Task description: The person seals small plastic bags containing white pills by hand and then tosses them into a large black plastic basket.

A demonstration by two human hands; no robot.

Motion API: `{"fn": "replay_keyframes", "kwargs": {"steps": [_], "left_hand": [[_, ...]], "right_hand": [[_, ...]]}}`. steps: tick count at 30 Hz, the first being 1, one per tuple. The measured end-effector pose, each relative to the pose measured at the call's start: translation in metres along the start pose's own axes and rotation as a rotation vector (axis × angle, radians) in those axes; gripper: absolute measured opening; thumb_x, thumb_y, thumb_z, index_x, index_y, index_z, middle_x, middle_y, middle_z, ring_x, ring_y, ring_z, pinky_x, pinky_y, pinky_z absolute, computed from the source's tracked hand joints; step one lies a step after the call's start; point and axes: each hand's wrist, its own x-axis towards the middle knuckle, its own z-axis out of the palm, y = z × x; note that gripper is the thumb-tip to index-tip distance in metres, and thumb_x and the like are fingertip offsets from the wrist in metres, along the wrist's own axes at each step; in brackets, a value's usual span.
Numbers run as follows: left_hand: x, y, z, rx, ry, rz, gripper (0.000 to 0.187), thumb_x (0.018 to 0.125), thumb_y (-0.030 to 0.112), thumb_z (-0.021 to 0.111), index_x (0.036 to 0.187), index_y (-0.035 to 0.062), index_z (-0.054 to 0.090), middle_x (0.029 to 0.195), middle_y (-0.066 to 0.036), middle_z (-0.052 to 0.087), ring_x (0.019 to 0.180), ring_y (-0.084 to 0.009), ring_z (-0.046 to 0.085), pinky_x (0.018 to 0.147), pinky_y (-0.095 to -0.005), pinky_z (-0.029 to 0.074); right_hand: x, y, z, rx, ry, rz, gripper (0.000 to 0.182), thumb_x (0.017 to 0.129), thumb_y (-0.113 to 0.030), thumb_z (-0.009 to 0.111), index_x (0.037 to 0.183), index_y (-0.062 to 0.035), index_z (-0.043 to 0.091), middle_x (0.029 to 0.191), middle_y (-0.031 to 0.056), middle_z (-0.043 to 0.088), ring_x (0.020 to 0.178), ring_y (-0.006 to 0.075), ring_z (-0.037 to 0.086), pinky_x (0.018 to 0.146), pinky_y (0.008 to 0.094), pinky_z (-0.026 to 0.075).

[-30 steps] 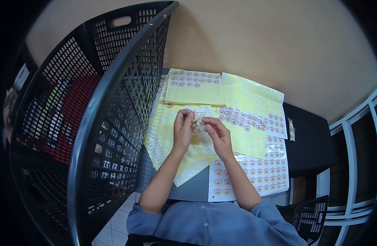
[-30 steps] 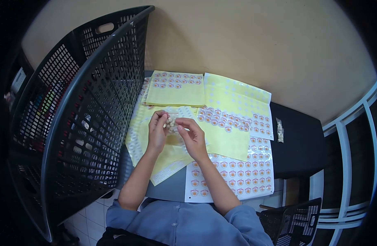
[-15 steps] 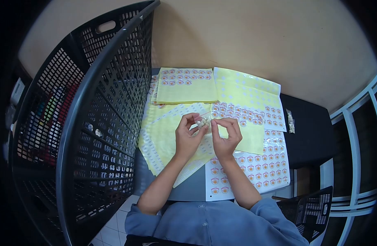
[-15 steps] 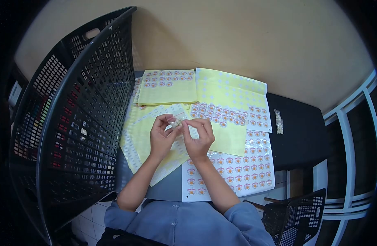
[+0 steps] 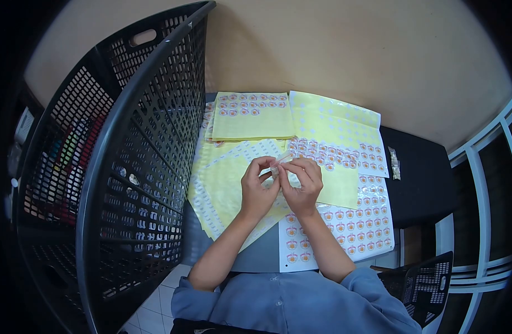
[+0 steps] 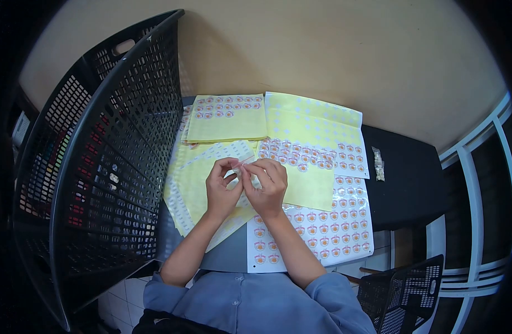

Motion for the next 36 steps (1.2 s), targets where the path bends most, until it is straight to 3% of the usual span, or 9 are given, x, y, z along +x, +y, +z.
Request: {"fn": "replay_keyframes", "kwargs": {"steps": [11,18,20,21,23,24,26,31,36], "left_hand": [[0.0,0.002,-0.001,0.017,-0.012,0.016,0.024,0.075,0.003,0.06,0.096,-0.0005,0.048,0.091,-0.011,0.055,0.086,-0.0163,0.057,0.072,-0.028,0.051],[0.002,0.004,-0.003,-0.015,0.005,0.014,0.032,0.074,0.0,0.06,0.102,0.0004,0.045,0.094,-0.011,0.054,0.089,-0.0165,0.055,0.073,-0.0276,0.049],[0.002,0.005,-0.004,-0.046,0.008,-0.013,0.035,0.073,-0.001,0.059,0.104,0.0003,0.044,0.094,-0.011,0.054,0.09,-0.0159,0.055,0.073,-0.027,0.049],[0.003,0.004,-0.005,-0.108,-0.022,-0.008,0.036,0.073,-0.002,0.059,0.105,0.0,0.043,0.093,-0.01,0.053,0.089,-0.0149,0.054,0.074,-0.0264,0.048],[0.003,0.003,-0.006,-0.168,-0.05,-0.004,0.037,0.072,-0.003,0.059,0.105,-0.0004,0.042,0.093,-0.009,0.053,0.089,-0.014,0.053,0.074,-0.0258,0.047],[0.003,0.003,-0.005,-0.197,-0.061,-0.021,0.037,0.073,-0.002,0.059,0.106,-0.0007,0.042,0.092,-0.009,0.053,0.089,-0.0135,0.053,0.074,-0.0254,0.046],[0.003,0.005,-0.006,-0.225,-0.068,-0.036,0.037,0.073,-0.002,0.059,0.106,-0.001,0.041,0.092,-0.009,0.053,0.088,-0.013,0.053,0.073,-0.025,0.046],[0.006,0.006,-0.012,-0.253,-0.054,-0.148,0.034,0.076,0.001,0.057,0.107,-0.0007,0.042,0.085,-0.005,0.055,0.081,-0.0098,0.053,0.07,-0.0221,0.045],[0.007,-0.003,-0.012,-0.186,-0.024,-0.069,0.033,0.077,0.002,0.057,0.107,0.0,0.042,0.081,-0.004,0.055,0.077,-0.0077,0.052,0.068,-0.02,0.043]], "right_hand": [[0.0,-0.004,0.0,-0.036,-0.024,0.026,0.009,0.062,-0.009,0.068,0.07,-0.0092,0.064,0.067,0.0005,0.056,0.07,0.0172,0.053,0.067,0.0291,0.037],[0.003,-0.007,-0.002,-0.004,-0.064,0.057,0.007,0.064,-0.009,0.068,0.07,-0.0084,0.065,0.073,0.0034,0.057,0.074,0.0188,0.053,0.068,0.0293,0.039],[-0.002,-0.003,0.0,0.248,-0.075,0.3,0.018,0.068,-0.005,0.065,0.086,-0.0059,0.062,0.076,0.005,0.057,0.078,0.0174,0.053,0.068,0.0283,0.041],[-0.005,-0.001,0.003,0.248,-0.075,0.301,0.018,0.068,-0.005,0.065,0.086,-0.0059,0.062,0.076,0.005,0.057,0.078,0.0174,0.053,0.068,0.0283,0.041],[-0.008,0.002,0.008,0.596,0.004,0.602,0.038,0.072,-0.002,0.062,0.108,-0.0016,0.05,0.077,0.005,0.057,0.079,0.0142,0.053,0.067,0.0266,0.043],[-0.008,0.002,0.007,0.596,0.003,0.601,0.038,0.072,-0.002,0.062,0.108,-0.0016,0.05,0.077,0.005,0.057,0.079,0.0142,0.053,0.067,0.0266,0.043],[-0.007,0.002,0.004,0.723,-0.115,0.673,0.054,0.073,-0.003,0.061,0.12,0.0024,0.035,0.078,0.0047,0.058,0.078,0.0115,0.054,0.069,0.0261,0.043],[-0.008,0.002,0.005,0.643,-0.131,0.645,0.053,0.072,-0.003,0.062,0.118,0.0043,0.036,0.074,0.0046,0.059,0.074,0.0099,0.055,0.071,0.0248,0.042],[-0.006,0.003,0.003,0.544,-0.112,0.624,0.048,0.072,-0.004,0.063,0.115,0.0032,0.041,0.071,0.004,0.06,0.073,0.0093,0.056,0.073,0.0246,0.042]]}}
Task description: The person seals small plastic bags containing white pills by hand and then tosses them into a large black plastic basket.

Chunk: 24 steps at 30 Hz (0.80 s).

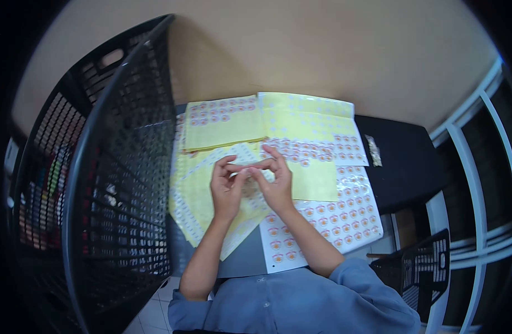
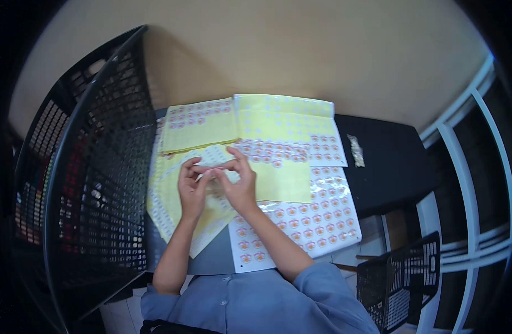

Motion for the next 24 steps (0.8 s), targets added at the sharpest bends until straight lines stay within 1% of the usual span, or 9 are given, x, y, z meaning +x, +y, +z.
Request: {"fn": "replay_keyframes", "kwargs": {"steps": [4,5,6,9,11,14,19,21,24], "left_hand": [[0.001,0.01,0.0,-0.026,-0.042,-0.056,0.043,0.079,0.0,0.053,0.117,0.0001,0.033,0.085,-0.005,0.057,0.081,-0.0087,0.053,0.074,-0.0222,0.042],[0.0,0.014,0.001,0.02,-0.083,-0.058,0.05,0.08,-0.001,0.05,0.123,0.0006,0.025,0.098,-0.01,0.054,0.088,-0.0124,0.052,0.079,-0.025,0.04],[0.003,0.017,0.003,0.016,-0.095,-0.06,0.05,0.08,-0.001,0.05,0.123,0.0006,0.025,0.098,-0.01,0.054,0.088,-0.0124,0.052,0.079,-0.025,0.04],[0.006,0.018,-0.001,0.001,-0.075,0.014,0.051,0.08,0.0,0.046,0.126,0.002,0.023,0.114,-0.014,0.042,0.099,-0.0185,0.047,0.083,-0.0282,0.04],[0.008,0.01,-0.01,0.044,-0.096,0.008,0.048,0.083,0.004,0.045,0.126,0.0024,0.023,0.112,-0.013,0.043,0.098,-0.0184,0.048,0.08,-0.0275,0.041],[0.012,0.009,-0.015,0.082,-0.092,0.004,0.045,0.085,0.007,0.044,0.125,0.0024,0.025,0.107,-0.011,0.045,0.094,-0.0176,0.049,0.074,-0.0262,0.044],[0.01,0.012,-0.016,0.118,-0.071,0.076,0.045,0.082,0.002,0.046,0.123,0.002,0.027,0.104,-0.01,0.046,0.091,-0.0168,0.049,0.076,-0.0269,0.041],[0.01,0.011,-0.018,0.197,-0.094,0.13,0.045,0.08,0.0,0.046,0.121,0.0008,0.029,0.1,-0.01,0.048,0.09,-0.0176,0.05,0.078,-0.0284,0.039],[0.012,0.013,-0.023,0.233,-0.126,0.172,0.044,0.08,-0.001,0.046,0.12,0.0007,0.03,0.1,-0.01,0.047,0.089,-0.0176,0.05,0.078,-0.0285,0.039]], "right_hand": [[0.006,-0.022,-0.016,0.008,-0.055,0.034,0.036,0.073,-0.004,0.062,0.107,0.0001,0.05,0.072,0.0044,0.061,0.071,0.0091,0.057,0.066,0.0239,0.046],[0.007,-0.028,-0.021,0.025,-0.056,0.065,0.033,0.073,-0.004,0.061,0.105,-0.0007,0.052,0.072,0.0045,0.061,0.07,0.0089,0.057,0.063,0.0234,0.047],[0.011,-0.035,-0.034,-0.044,0.046,0.04,0.029,0.074,-0.004,0.061,0.101,0.0004,0.054,0.075,0.0039,0.061,0.068,0.0081,0.057,0.059,0.0214,0.048],[0.036,-0.034,-0.105,-0.088,0.327,-0.09,0.03,0.077,-0.001,0.058,0.106,0.0004,0.049,0.076,0.0028,0.058,0.067,0.0071,0.055,0.055,0.0193,0.045],[0.044,-0.026,-0.17,-0.254,0.552,-0.126,0.028,0.078,-0.001,0.057,0.106,0.0011,0.049,0.079,0.0052,0.059,0.068,0.008,0.056,0.057,0.0199,0.046],[0.034,-0.009,-0.259,-0.178,0.815,0.003,0.029,0.077,-0.003,0.059,0.104,0.0023,0.05,0.08,0.0061,0.06,0.07,0.0084,0.056,0.058,0.0182,0.045],[0.006,0.047,-0.363,-0.374,0.865,0.158,0.029,0.076,-0.003,0.057,0.104,-0.0007,0.051,0.076,0.0041,0.059,0.064,0.007,0.054,0.052,0.0184,0.041],[0.006,0.066,-0.382,-0.37,0.826,0.369,0.028,0.076,-0.002,0.055,0.103,-0.0021,0.052,0.077,0.0037,0.059,0.064,0.0072,0.054,0.051,0.0187,0.041],[0.021,0.09,-0.402,-0.474,0.627,0.348,0.028,0.076,-0.001,0.051,0.104,-0.0026,0.052,0.078,0.0032,0.058,0.069,0.009,0.054,0.06,0.0204,0.042]]}}
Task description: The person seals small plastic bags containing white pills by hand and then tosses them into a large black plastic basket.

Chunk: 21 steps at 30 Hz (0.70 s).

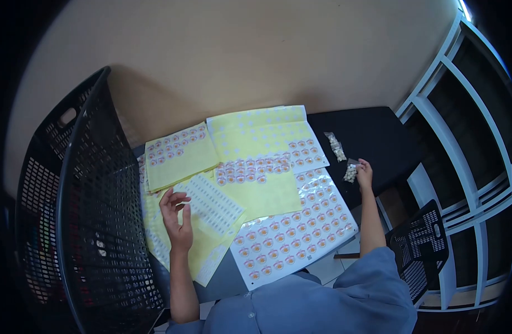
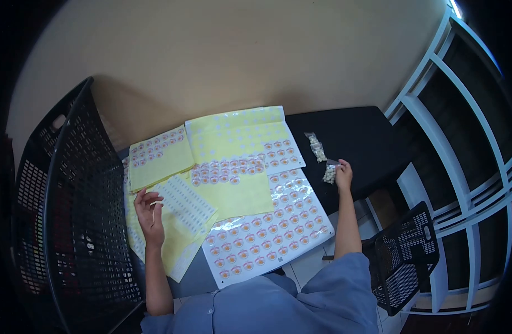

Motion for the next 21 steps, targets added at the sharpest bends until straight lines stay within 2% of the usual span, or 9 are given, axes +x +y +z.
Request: {"fn": "replay_keyframes", "kwargs": {"steps": [1,4,7,9,11,14,18,20,21], "left_hand": [[0.001,0.002,-0.001,-0.001,0.029,0.01,0.043,0.08,-0.001,0.046,0.12,0.0005,0.03,0.098,-0.01,0.047,0.087,-0.0176,0.05,0.078,-0.0285,0.039],[0.002,0.016,-0.001,0.028,0.078,0.012,0.042,0.079,-0.002,0.046,0.118,0.0005,0.032,0.096,-0.011,0.047,0.085,-0.017,0.05,0.077,-0.0282,0.04],[-0.009,0.032,-0.003,0.106,0.12,0.035,0.04,0.078,-0.003,0.047,0.115,0.0005,0.034,0.094,-0.011,0.048,0.083,-0.0166,0.051,0.076,-0.0279,0.04],[-0.03,0.04,-0.001,0.117,0.179,-0.002,0.038,0.078,-0.004,0.047,0.114,0.0004,0.034,0.093,-0.011,0.048,0.082,-0.0165,0.051,0.075,-0.0278,0.041],[-0.056,0.049,0.002,0.123,0.227,-0.055,0.036,0.078,-0.005,0.046,0.111,-0.0001,0.036,0.089,-0.011,0.05,0.076,-0.0165,0.052,0.072,-0.028,0.042],[-0.101,0.057,0.008,0.174,0.302,-0.151,0.035,0.077,-0.005,0.048,0.11,-0.0017,0.037,0.087,-0.011,0.052,0.074,-0.0157,0.054,0.07,-0.0266,0.043],[-0.149,0.071,0.019,0.157,0.477,-0.256,0.033,0.078,-0.004,0.05,0.108,-0.002,0.037,0.086,-0.011,0.053,0.072,-0.0145,0.053,0.068,-0.0256,0.043],[-0.167,0.078,0.024,0.166,0.532,-0.258,0.032,0.078,-0.003,0.05,0.108,-0.0018,0.037,0.086,-0.011,0.053,0.072,-0.0141,0.053,0.068,-0.025,0.043],[-0.175,0.081,0.026,0.161,0.557,-0.264,0.033,0.079,-0.003,0.05,0.108,-0.0017,0.036,0.086,-0.011,0.053,0.072,-0.014,0.053,0.067,-0.0249,0.043]], "right_hand": [[0.008,0.002,0.004,-0.032,-0.048,0.009,0.028,0.076,0.0,0.049,0.104,-0.0028,0.053,0.078,0.0032,0.058,0.071,0.0093,0.054,0.064,0.0209,0.042],[0.024,0.01,0.017,-0.257,-0.064,-0.157,0.027,0.075,-0.002,0.049,0.101,-0.0047,0.055,0.08,0.008,0.059,0.072,0.0145,0.056,0.067,0.0258,0.044],[0.03,0.009,0.023,-0.398,-0.128,-0.183,0.028,0.078,-0.002,0.047,0.104,-0.0062,0.054,0.088,0.0071,0.058,0.081,0.0125,0.055,0.071,0.0247,0.043],[0.031,0.011,0.027,-0.332,-0.138,-0.184,0.029,0.078,-0.001,0.048,0.105,-0.0081,0.055,0.089,0.0096,0.059,0.079,0.0153,0.057,0.071,0.0274,0.044],[0.034,0.013,0.028,-0.306,-0.173,-0.226,0.027,0.08,-0.004,0.05,0.107,-0.0057,0.053,0.094,0.01,0.059,0.087,0.0161,0.057,0.077,0.0276,0.044],[0.058,0.055,0.024,-0.331,-0.23,-0.278,0.029,0.08,-0.008,0.053,0.109,-0.0043,0.052,0.096,0.0094,0.057,0.085,0.0155,0.056,0.077,0.0276,0.044],[0.052,0.031,0.027,-0.556,-0.043,-0.377,0.033,0.075,-0.013,0.061,0.107,-0.0058,0.054,0.095,0.0103,0.049,0.071,0.0163,0.05,0.065,0.0269,0.043],[0.056,0.016,0.034,-0.57,0.115,-0.507,0.036,0.073,-0.015,0.064,0.107,-0.0061,0.054,0.095,0.0106,0.05,0.07,0.0177,0.046,0.064,0.0285,0.041],[0.047,-0.014,0.043,-0.541,0.119,-0.492,0.037,0.072,-0.015,0.065,0.106,-0.0062,0.054,0.094,0.0106,0.05,0.072,0.0194,0.047,0.066,0.0295,0.041]]}}
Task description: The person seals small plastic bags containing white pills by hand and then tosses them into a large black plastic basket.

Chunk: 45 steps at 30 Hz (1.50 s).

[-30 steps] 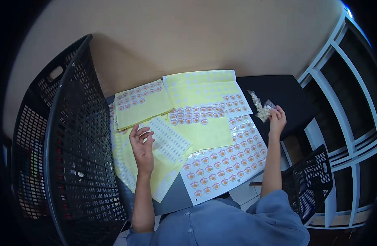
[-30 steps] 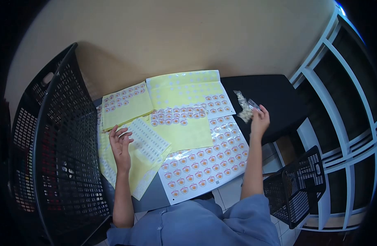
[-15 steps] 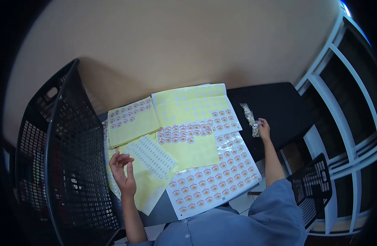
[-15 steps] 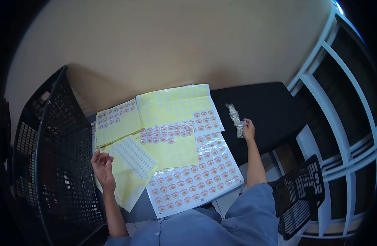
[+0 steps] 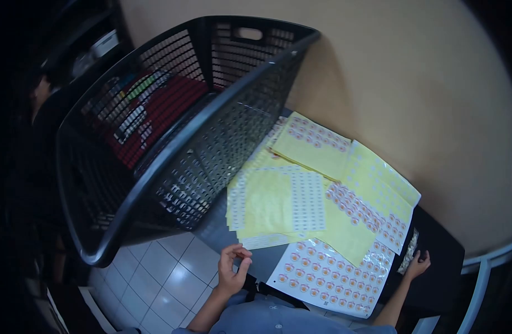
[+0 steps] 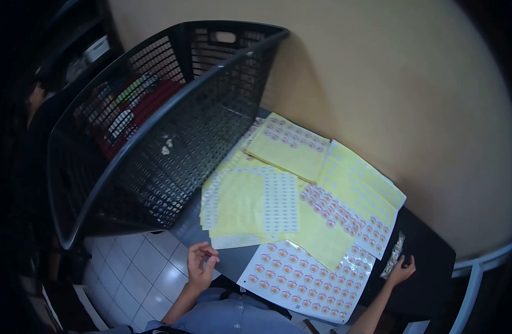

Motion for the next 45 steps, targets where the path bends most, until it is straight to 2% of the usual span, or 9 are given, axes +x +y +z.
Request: {"fn": "replay_keyframes", "kwargs": {"steps": [9,15,17,23,29,33,35,39,45], "left_hand": [[-0.01,-0.007,-0.028,-0.101,0.037,0.068,0.025,0.077,-0.003,0.052,0.097,0.0014,0.037,0.084,-0.012,0.054,0.071,-0.0139,0.052,0.065,-0.0249,0.042],[0.0,0.005,-0.104,0.242,-0.105,0.05,0.019,0.077,-0.003,0.053,0.095,0.0007,0.046,0.092,-0.012,0.052,0.082,-0.0155,0.053,0.072,-0.0263,0.044],[-0.003,0.003,-0.133,0.478,-0.124,-0.11,0.02,0.078,0.004,0.054,0.097,0.0004,0.051,0.098,-0.012,0.054,0.084,-0.0204,0.055,0.075,-0.0309,0.044],[-0.003,0.008,-0.201,0.37,0.274,-0.005,0.018,0.073,0.002,0.057,0.088,0.0004,0.047,0.08,-0.01,0.057,0.071,-0.0169,0.054,0.064,-0.027,0.042],[-0.03,-0.013,-0.244,0.269,0.468,-0.216,0.02,0.074,0.002,0.055,0.092,-0.0002,0.048,0.085,-0.01,0.058,0.076,-0.0176,0.056,0.066,-0.0278,0.043],[-0.029,-0.02,-0.26,0.274,0.467,-0.28,0.021,0.075,0.003,0.055,0.094,0.0004,0.047,0.085,-0.009,0.058,0.077,-0.0167,0.055,0.066,-0.0269,0.043],[-0.018,-0.014,-0.263,0.27,0.457,-0.304,0.021,0.075,0.003,0.055,0.094,0.0009,0.047,0.086,-0.009,0.058,0.078,-0.0165,0.055,0.066,-0.0273,0.044],[0.005,-0.02,-0.265,0.252,0.406,-0.348,0.024,0.073,0.004,0.057,0.095,0.0009,0.047,0.087,-0.009,0.058,0.077,-0.0173,0.056,0.065,-0.0287,0.044],[0.028,-0.047,-0.263,0.319,0.237,-0.265,0.026,0.075,0.009,0.058,0.097,0.0009,0.048,0.09,-0.01,0.058,0.08,-0.0186,0.056,0.071,-0.0306,0.043]], "right_hand": [[0.038,-0.332,-0.075,0.672,-0.106,-0.644,0.021,0.077,-0.005,0.057,0.098,-0.0001,0.054,0.099,0.0072,0.05,0.081,0.0134,0.048,0.071,0.0242,0.039],[-0.054,-0.571,-0.187,0.786,-0.18,-1.55,0.023,0.069,0.003,0.058,0.092,-0.0022,0.057,0.093,0.0102,0.053,0.082,0.019,0.053,0.071,0.0277,0.043],[-0.09,-0.635,-0.203,0.846,-0.496,-1.793,0.023,0.069,0.0,0.058,0.092,-0.0028,0.056,0.092,0.0099,0.053,0.084,0.023,0.054,0.07,0.0338,0.045],[-0.225,-0.75,-0.174,-0.218,-0.863,-2.299,0.028,0.075,-0.019,0.058,0.097,-0.0021,0.054,0.095,0.0124,0.054,0.086,0.0287,0.056,0.073,0.0372,0.048],[-0.314,-0.793,-0.067,-0.901,-1.179,-2.174,0.039,0.075,-0.035,0.056,0.097,-0.0027,0.057,0.088,0.0169,0.059,0.088,0.0305,0.057,0.075,0.0378,0.046],[-0.33,-0.799,0.001,-0.69,-1.079,-1.964,0.053,0.076,-0.04,0.053,0.103,0.006,0.052,0.096,0.0222,0.057,0.088,0.0337,0.057,0.079,0.0382,0.046],[-0.34,-0.785,0.079,-0.411,-1.089,-1.765,0.064,0.077,-0.045,0.052,0.11,0.0086,0.044,0.104,0.0235,0.053,0.081,0.0333,0.059,0.069,0.0378,0.05],[-0.356,-0.766,0.069,-0.419,-1.393,-1.192,0.084,0.071,-0.056,0.054,0.12,0.0087,0.032,0.116,0.0258,0.042,0.073,0.0303,0.061,0.047,0.0325,0.051],[-0.368,-0.717,0.11,-0.128,-1.264,-1.179,0.064,0.067,-0.038,0.065,0.113,0.0009,0.042,0.112,0.0208,0.044,0.101,0.0338,0.049,0.086,0.0385,0.041]]}}
